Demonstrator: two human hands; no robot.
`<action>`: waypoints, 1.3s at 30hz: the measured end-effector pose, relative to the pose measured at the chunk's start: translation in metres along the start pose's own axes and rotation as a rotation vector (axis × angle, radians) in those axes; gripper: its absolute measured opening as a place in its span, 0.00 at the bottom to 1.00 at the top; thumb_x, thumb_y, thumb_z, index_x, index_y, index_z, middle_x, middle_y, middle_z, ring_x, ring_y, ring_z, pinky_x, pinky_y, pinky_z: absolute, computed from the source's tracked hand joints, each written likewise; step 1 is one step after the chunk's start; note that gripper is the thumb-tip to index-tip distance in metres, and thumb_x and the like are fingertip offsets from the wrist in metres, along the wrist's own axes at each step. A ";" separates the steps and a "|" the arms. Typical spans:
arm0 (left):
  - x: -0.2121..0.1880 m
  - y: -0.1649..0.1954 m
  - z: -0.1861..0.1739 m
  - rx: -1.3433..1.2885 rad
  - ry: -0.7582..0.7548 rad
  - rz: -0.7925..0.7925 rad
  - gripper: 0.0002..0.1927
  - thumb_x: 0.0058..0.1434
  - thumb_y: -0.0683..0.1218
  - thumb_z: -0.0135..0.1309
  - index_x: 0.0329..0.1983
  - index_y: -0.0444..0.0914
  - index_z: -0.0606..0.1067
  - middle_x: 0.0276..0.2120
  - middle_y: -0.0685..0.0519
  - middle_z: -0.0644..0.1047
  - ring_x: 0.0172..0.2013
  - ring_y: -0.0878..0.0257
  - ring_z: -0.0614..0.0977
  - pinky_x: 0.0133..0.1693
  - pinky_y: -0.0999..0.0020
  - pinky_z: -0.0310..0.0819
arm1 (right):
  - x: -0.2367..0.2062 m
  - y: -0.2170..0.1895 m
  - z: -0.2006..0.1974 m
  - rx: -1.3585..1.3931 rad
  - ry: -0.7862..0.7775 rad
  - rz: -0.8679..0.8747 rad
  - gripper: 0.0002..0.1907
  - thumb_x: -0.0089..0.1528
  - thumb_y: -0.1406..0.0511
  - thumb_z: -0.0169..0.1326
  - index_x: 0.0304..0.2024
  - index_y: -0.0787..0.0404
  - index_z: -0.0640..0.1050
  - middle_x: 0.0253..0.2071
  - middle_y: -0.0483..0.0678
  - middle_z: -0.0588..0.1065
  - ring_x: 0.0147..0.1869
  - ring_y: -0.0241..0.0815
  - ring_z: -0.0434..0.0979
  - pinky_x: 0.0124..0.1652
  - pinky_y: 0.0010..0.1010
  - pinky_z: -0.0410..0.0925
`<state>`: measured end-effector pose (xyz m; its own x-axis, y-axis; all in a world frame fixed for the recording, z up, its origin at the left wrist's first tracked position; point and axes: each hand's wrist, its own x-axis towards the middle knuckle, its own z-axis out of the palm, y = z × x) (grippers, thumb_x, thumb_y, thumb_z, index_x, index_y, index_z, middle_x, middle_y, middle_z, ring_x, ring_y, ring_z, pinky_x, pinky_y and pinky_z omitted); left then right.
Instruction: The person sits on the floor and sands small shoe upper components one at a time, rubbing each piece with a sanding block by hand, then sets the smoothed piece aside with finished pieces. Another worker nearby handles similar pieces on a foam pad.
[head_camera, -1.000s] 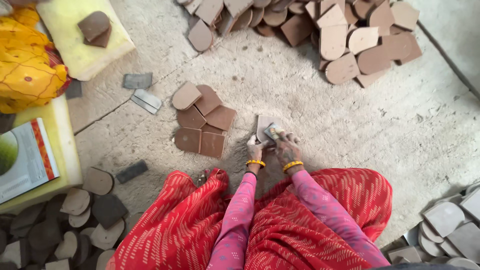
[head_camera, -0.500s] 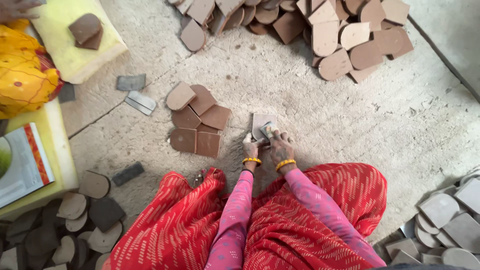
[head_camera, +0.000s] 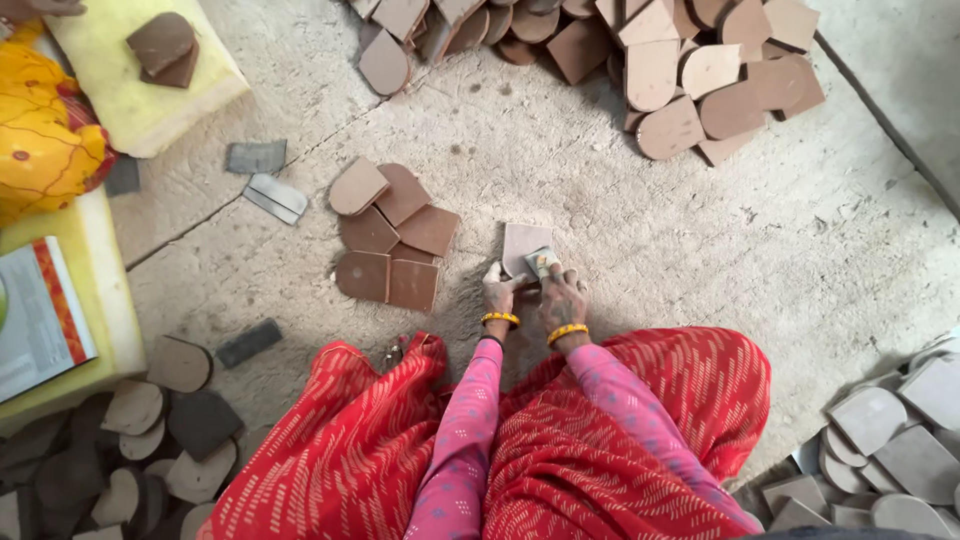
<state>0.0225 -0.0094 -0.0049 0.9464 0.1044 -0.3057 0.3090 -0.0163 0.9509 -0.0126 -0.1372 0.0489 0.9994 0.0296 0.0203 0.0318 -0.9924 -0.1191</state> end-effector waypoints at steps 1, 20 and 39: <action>0.001 -0.002 0.000 -0.045 0.001 -0.012 0.13 0.54 0.37 0.67 0.39 0.30 0.76 0.31 0.48 0.82 0.30 0.61 0.81 0.35 0.66 0.76 | -0.002 0.001 0.003 -0.030 0.004 0.000 0.18 0.54 0.66 0.50 0.46 0.61 0.79 0.55 0.50 0.70 0.59 0.57 0.68 0.52 0.46 0.67; 0.000 -0.003 0.003 -0.174 -0.014 -0.038 0.15 0.53 0.38 0.67 0.42 0.31 0.77 0.33 0.50 0.83 0.32 0.63 0.82 0.38 0.66 0.78 | 0.044 0.011 0.000 -0.027 -0.160 0.069 0.27 0.58 0.75 0.44 0.60 0.66 0.74 0.60 0.54 0.69 0.55 0.51 0.70 0.53 0.40 0.69; -0.001 0.002 0.005 -0.440 -0.063 -0.040 0.11 0.57 0.37 0.60 0.43 0.34 0.76 0.35 0.54 0.81 0.32 0.69 0.80 0.34 0.72 0.75 | 0.078 -0.028 -0.001 0.041 0.021 -0.183 0.14 0.54 0.66 0.52 0.42 0.60 0.80 0.59 0.49 0.71 0.58 0.54 0.69 0.53 0.47 0.66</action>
<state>0.0224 -0.0150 -0.0027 0.9425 0.0357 -0.3322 0.2889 0.4126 0.8639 0.0647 -0.1069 0.0548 0.9763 0.2059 0.0663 0.2138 -0.9651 -0.1514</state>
